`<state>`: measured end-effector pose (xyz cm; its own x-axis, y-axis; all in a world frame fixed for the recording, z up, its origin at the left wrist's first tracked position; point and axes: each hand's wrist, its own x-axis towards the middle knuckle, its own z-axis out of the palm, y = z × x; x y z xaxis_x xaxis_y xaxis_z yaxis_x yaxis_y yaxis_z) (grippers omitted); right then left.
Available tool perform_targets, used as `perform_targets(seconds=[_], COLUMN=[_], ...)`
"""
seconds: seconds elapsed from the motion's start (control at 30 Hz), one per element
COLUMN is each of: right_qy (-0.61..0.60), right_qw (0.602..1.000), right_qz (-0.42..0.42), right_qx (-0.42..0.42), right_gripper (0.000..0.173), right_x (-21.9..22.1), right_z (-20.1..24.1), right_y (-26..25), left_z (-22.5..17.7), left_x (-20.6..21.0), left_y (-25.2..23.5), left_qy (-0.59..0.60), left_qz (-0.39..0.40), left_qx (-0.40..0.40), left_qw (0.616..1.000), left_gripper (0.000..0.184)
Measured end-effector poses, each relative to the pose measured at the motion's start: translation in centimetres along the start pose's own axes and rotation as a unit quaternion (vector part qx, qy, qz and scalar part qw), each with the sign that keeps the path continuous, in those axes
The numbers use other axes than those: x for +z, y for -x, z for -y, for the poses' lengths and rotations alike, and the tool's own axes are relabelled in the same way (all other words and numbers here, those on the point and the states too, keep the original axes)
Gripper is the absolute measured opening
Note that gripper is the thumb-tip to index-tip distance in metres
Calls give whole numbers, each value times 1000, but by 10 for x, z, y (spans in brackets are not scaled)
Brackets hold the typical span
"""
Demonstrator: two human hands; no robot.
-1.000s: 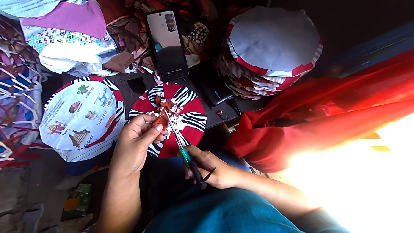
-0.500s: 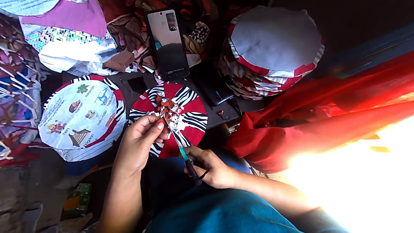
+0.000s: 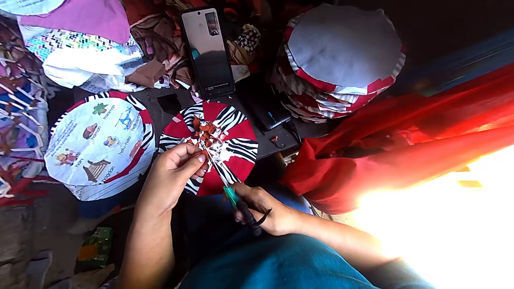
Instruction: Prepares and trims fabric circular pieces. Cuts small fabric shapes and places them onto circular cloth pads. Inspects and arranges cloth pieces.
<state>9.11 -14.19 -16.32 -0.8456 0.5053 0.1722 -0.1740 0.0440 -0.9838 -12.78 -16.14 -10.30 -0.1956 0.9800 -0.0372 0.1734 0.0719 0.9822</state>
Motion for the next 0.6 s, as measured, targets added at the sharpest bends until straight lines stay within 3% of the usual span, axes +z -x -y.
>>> perform_targets(seconds=[0.2, 0.37, 0.43, 0.6], right_qy=[-27, 12, -10, -25], right_qw=[999, 997, 998, 998], right_qz=[-35, -81, -64, 11], right_qx=[-8, -1, 26, 57], right_gripper=[28, 22, 21, 43], right_x=[2, 3, 1, -3], right_z=[-3, -4, -2, 1], right_y=[0, -1, 0, 1], left_z=[-4, -8, -7, -7], left_x=[-8, -12, -12, -7], left_y=[-4, -12, -13, -12], left_qy=[-54, -98, -88, -57], left_qz=[57, 40, 31, -3], left_qx=[4, 6, 6, 10], left_qw=[997, 994, 996, 998], left_gripper=[15, 11, 11, 17])
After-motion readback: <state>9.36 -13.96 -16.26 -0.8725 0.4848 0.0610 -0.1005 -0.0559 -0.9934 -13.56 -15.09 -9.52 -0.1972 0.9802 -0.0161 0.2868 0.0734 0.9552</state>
